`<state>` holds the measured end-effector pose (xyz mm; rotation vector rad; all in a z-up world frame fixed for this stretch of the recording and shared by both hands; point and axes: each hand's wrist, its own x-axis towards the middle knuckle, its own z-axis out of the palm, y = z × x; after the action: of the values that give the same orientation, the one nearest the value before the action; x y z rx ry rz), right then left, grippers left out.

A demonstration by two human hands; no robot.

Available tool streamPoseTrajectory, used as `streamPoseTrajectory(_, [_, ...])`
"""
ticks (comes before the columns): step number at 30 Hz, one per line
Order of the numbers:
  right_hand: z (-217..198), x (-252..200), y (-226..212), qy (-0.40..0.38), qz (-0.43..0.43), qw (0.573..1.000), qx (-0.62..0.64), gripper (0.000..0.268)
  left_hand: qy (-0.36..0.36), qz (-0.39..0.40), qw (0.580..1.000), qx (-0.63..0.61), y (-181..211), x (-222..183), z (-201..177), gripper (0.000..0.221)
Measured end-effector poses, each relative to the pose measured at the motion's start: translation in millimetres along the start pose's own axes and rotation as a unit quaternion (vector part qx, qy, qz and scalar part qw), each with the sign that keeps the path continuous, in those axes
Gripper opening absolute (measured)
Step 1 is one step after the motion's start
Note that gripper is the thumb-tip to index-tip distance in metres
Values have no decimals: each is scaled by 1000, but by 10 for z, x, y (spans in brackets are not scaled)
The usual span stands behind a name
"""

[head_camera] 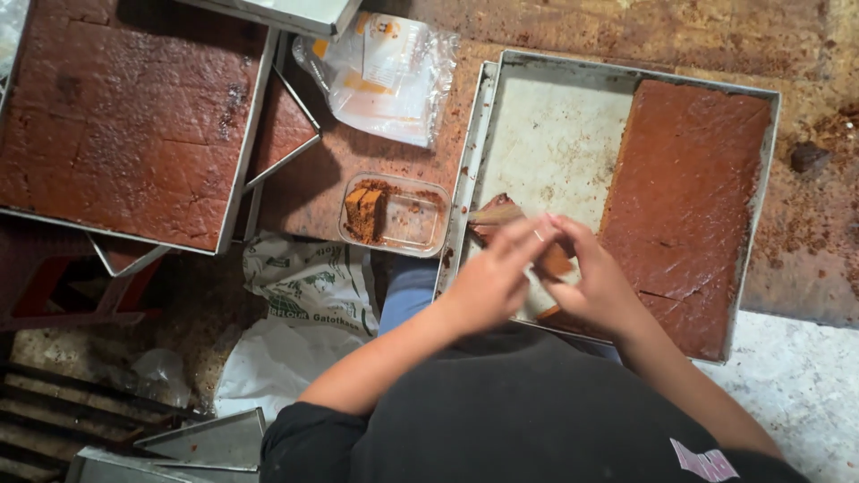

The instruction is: Wrapping individual pieces of bread or cake in plastic film and placing them into a container

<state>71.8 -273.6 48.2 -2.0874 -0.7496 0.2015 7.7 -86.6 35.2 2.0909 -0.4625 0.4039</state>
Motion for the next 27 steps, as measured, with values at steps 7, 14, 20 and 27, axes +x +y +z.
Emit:
streamPoseTrajectory(7, [-281, 73, -89, -23, 96, 994, -45, 90, -94, 98, 988, -80, 39, 44, 110, 67])
streamPoseTrajectory(14, [-708, -12, 38, 32, -14, 993, -114, 64, -61, -99, 908, 403, -1469, 937, -653, 17])
streamPoseTrajectory(20, [-450, -164, 121, -61, 37, 984, -163, 46, -39, -245, 899, 362, -1964, 1319, -887, 40])
streamPoseTrajectory(27, [-437, -706, 733, -110, 157, 969, -158, 36, -252, -185, 781, 540, -2264, 1381, -1057, 16])
